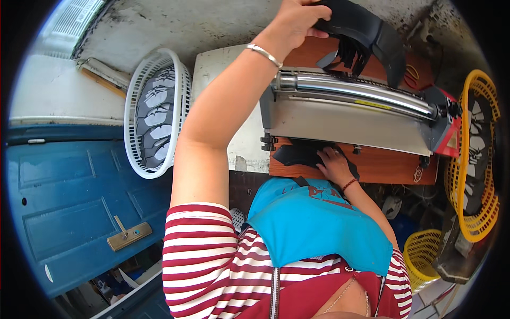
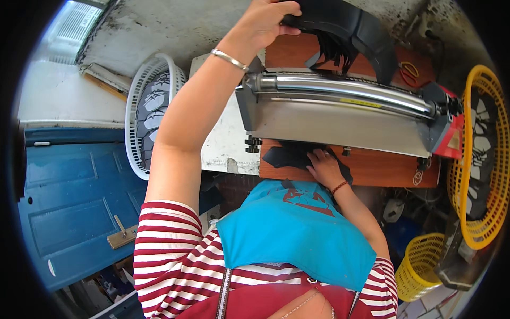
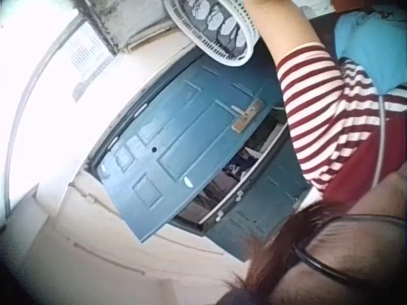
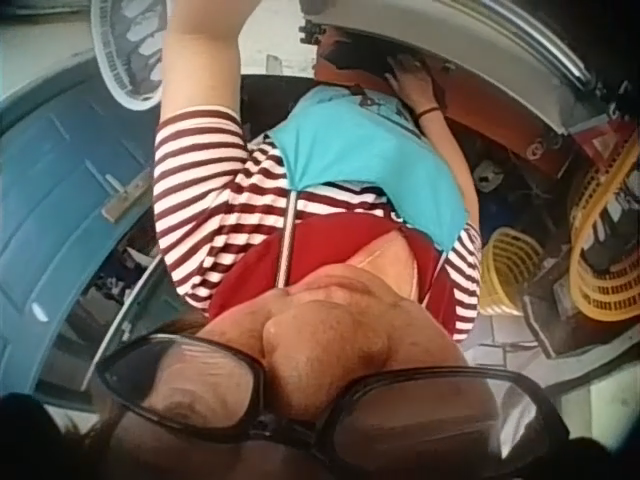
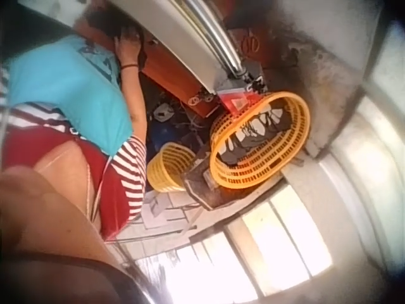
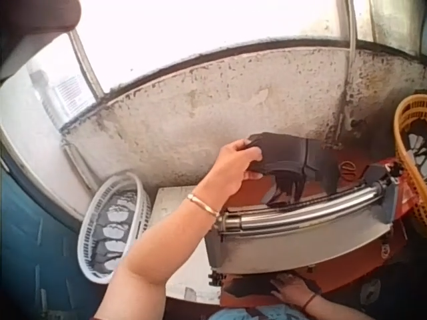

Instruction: Applying adhesive to shoe upper components using a manual roller glue machine.

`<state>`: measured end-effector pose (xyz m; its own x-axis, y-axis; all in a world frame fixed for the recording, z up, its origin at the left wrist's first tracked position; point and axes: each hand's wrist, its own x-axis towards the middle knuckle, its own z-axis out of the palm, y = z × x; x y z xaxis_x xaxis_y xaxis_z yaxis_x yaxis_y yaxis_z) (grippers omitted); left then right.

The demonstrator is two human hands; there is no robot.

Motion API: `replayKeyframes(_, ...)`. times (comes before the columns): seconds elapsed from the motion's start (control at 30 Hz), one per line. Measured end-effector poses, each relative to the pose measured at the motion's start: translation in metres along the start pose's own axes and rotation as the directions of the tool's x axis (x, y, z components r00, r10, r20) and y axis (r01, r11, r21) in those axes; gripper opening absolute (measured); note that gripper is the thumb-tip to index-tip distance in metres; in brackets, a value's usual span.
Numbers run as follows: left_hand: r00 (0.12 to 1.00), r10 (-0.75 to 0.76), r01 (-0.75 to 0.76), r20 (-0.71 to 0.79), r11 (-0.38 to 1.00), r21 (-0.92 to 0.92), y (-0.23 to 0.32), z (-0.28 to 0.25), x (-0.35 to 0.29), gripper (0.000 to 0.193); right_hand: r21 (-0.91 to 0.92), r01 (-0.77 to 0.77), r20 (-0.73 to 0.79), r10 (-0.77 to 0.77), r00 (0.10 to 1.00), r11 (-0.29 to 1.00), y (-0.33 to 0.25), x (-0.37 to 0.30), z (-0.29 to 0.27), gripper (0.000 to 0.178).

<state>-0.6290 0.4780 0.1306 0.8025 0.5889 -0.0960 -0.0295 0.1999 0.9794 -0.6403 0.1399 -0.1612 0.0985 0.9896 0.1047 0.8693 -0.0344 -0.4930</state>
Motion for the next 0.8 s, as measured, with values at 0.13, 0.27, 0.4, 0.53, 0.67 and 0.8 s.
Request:
replayKeyframes(0.13,0.986,0.152,-0.155,-0.066,0.987,-0.042,0.049,-0.081,-0.027,0.012,-0.005,-0.032,-0.038,0.032,0.999,0.999,0.008,-0.004,0.011,0.035)
replayKeyframes(0.27,0.864,0.405,-0.390,-0.300,0.914,0.110,0.114,-0.195,-0.088,0.012,0.035,-0.062,-0.040,0.064,0.997,0.997,0.009,0.004,0.016,0.026)
replayKeyframes(0.4,0.636,0.578,-0.386,-0.511,0.812,0.438,0.153,-0.263,-0.168,0.014,0.054,-0.044,-0.045,0.047,0.998,0.998,0.009,0.011,0.012,0.019)
replayKeyframes(0.53,0.414,0.749,-0.119,-0.517,0.607,0.785,0.115,-0.341,-0.190,0.016,0.028,-0.078,-0.060,0.079,0.995,0.997,0.010,0.007,0.015,0.018)
replayKeyframes(0.67,0.658,0.719,0.195,-0.226,0.127,0.972,0.026,-0.435,-0.228,0.026,0.055,-0.043,-0.072,0.047,0.996,0.998,0.003,0.012,0.009,0.018)
replayKeyframes(0.8,0.848,0.135,0.477,-0.513,0.229,0.848,-0.058,-0.426,-0.239,0.036,0.060,-0.046,-0.064,0.049,0.997,0.997,-0.001,0.007,-0.002,0.016)
